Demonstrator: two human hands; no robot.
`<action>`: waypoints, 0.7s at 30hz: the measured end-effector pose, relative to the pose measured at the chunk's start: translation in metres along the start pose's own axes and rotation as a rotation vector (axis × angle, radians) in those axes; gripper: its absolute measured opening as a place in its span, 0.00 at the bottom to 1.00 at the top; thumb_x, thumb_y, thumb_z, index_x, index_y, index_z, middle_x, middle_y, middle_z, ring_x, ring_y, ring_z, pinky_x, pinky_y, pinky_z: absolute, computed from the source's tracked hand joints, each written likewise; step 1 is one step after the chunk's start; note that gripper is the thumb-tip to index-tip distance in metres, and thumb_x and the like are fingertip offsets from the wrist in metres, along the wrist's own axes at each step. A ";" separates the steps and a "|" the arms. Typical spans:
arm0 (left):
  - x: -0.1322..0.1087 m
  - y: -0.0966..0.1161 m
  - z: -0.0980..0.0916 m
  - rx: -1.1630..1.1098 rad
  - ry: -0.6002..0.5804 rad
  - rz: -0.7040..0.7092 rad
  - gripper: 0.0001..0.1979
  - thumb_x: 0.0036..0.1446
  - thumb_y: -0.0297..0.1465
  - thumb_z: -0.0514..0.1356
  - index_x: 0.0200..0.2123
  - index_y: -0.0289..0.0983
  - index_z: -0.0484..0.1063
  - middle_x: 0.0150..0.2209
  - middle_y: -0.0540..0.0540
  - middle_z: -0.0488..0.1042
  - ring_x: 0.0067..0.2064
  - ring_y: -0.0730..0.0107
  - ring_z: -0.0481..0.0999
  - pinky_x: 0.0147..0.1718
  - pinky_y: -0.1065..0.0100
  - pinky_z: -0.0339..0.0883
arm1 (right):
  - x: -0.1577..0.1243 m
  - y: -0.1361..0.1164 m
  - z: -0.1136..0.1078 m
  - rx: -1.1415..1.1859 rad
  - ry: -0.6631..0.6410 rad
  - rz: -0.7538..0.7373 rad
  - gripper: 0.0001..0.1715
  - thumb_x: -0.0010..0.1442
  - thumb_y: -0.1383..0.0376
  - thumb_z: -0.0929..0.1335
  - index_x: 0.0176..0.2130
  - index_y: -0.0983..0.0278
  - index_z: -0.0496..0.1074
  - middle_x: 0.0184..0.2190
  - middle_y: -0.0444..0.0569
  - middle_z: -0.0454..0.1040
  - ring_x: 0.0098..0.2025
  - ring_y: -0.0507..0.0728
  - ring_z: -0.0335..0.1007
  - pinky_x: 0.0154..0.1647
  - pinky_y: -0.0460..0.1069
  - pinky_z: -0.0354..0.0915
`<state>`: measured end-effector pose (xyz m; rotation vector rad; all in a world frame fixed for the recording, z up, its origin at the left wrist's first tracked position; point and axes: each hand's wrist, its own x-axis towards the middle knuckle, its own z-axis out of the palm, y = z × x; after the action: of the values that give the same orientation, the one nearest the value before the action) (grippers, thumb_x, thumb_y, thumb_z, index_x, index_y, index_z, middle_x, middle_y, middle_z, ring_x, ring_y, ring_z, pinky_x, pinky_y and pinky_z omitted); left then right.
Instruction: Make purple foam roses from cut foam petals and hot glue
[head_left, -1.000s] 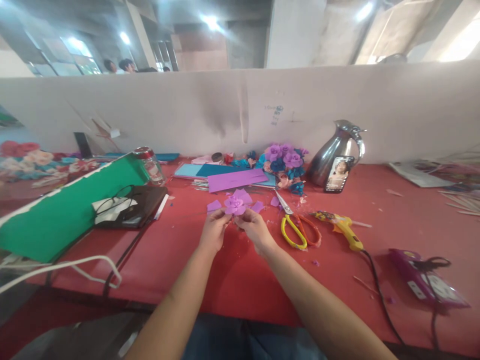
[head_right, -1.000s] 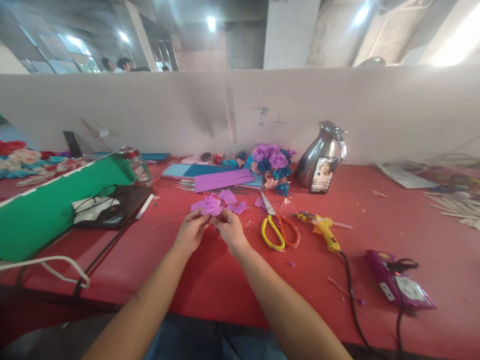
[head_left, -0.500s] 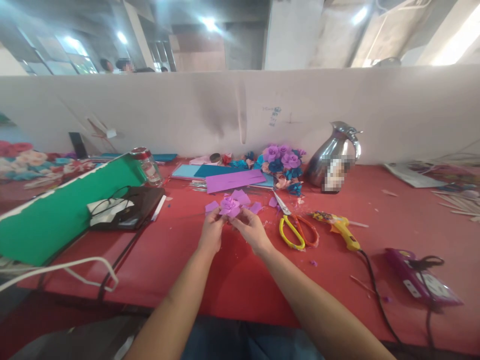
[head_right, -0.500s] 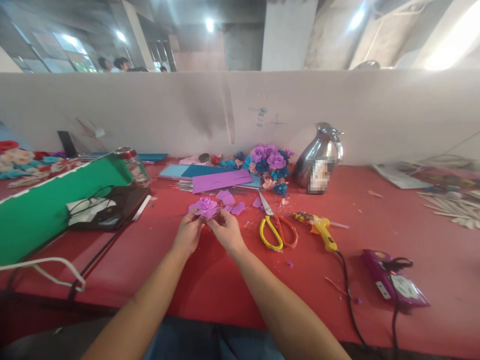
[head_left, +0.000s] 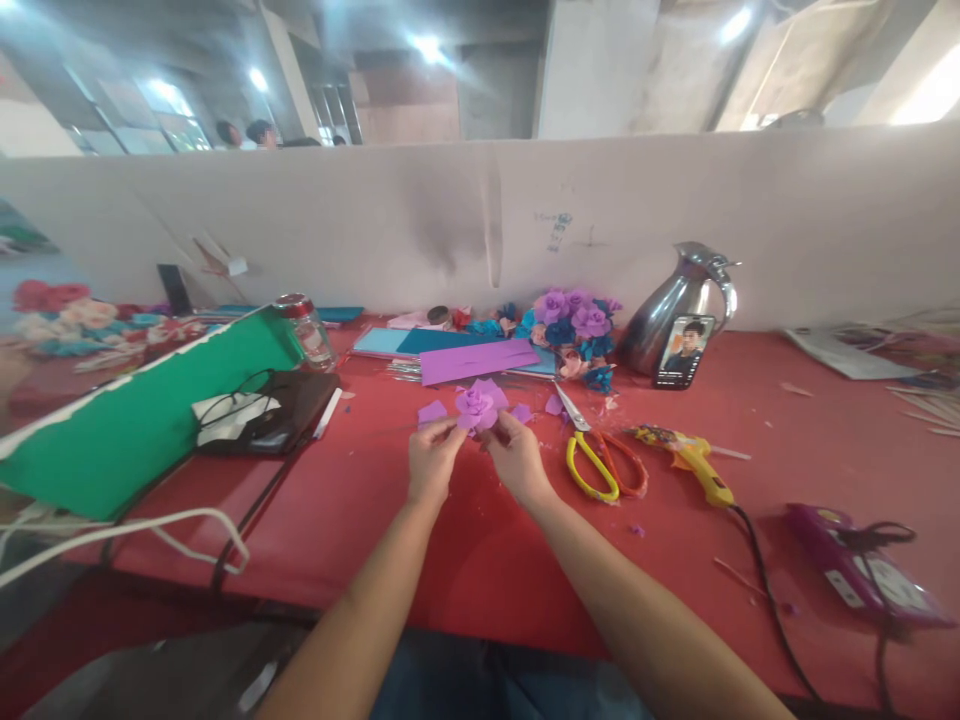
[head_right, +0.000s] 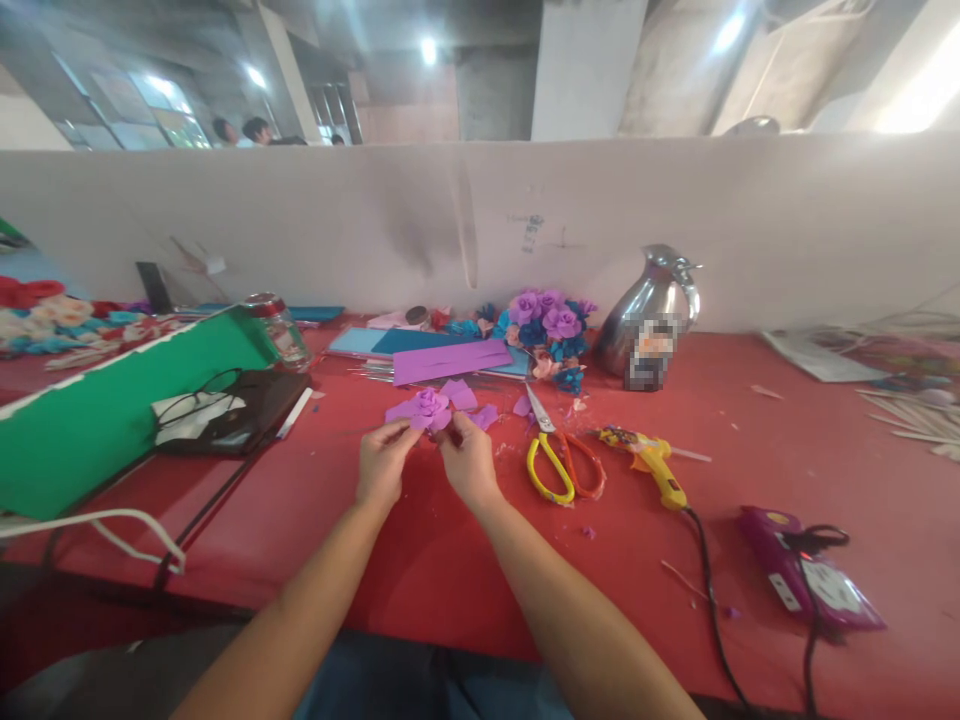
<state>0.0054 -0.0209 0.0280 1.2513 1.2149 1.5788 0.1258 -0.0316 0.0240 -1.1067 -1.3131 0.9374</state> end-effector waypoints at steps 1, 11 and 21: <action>-0.002 0.002 0.000 0.045 -0.010 0.039 0.07 0.46 0.35 0.66 0.25 0.37 0.80 0.27 0.48 0.78 0.33 0.65 0.73 0.36 0.68 0.65 | 0.000 0.000 -0.001 -0.019 0.014 -0.004 0.09 0.56 0.59 0.64 0.30 0.62 0.69 0.25 0.44 0.70 0.28 0.54 0.64 0.32 0.48 0.61; 0.001 -0.005 0.001 -0.045 -0.005 -0.012 0.06 0.41 0.32 0.68 0.26 0.38 0.79 0.28 0.49 0.77 0.34 0.67 0.72 0.39 0.68 0.64 | -0.004 -0.010 0.000 -0.084 0.117 -0.012 0.08 0.52 0.62 0.64 0.26 0.61 0.71 0.21 0.43 0.69 0.27 0.54 0.61 0.31 0.47 0.57; 0.007 -0.011 0.001 -0.322 -0.087 -0.113 0.12 0.38 0.30 0.70 0.31 0.37 0.78 0.32 0.49 0.78 0.38 0.68 0.73 0.44 0.67 0.64 | -0.005 -0.012 0.001 -0.084 0.090 -0.031 0.09 0.50 0.60 0.66 0.22 0.61 0.70 0.22 0.44 0.69 0.27 0.55 0.61 0.32 0.49 0.57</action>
<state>0.0049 -0.0118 0.0190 1.0149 0.9167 1.5473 0.1239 -0.0390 0.0344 -1.1756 -1.3021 0.8067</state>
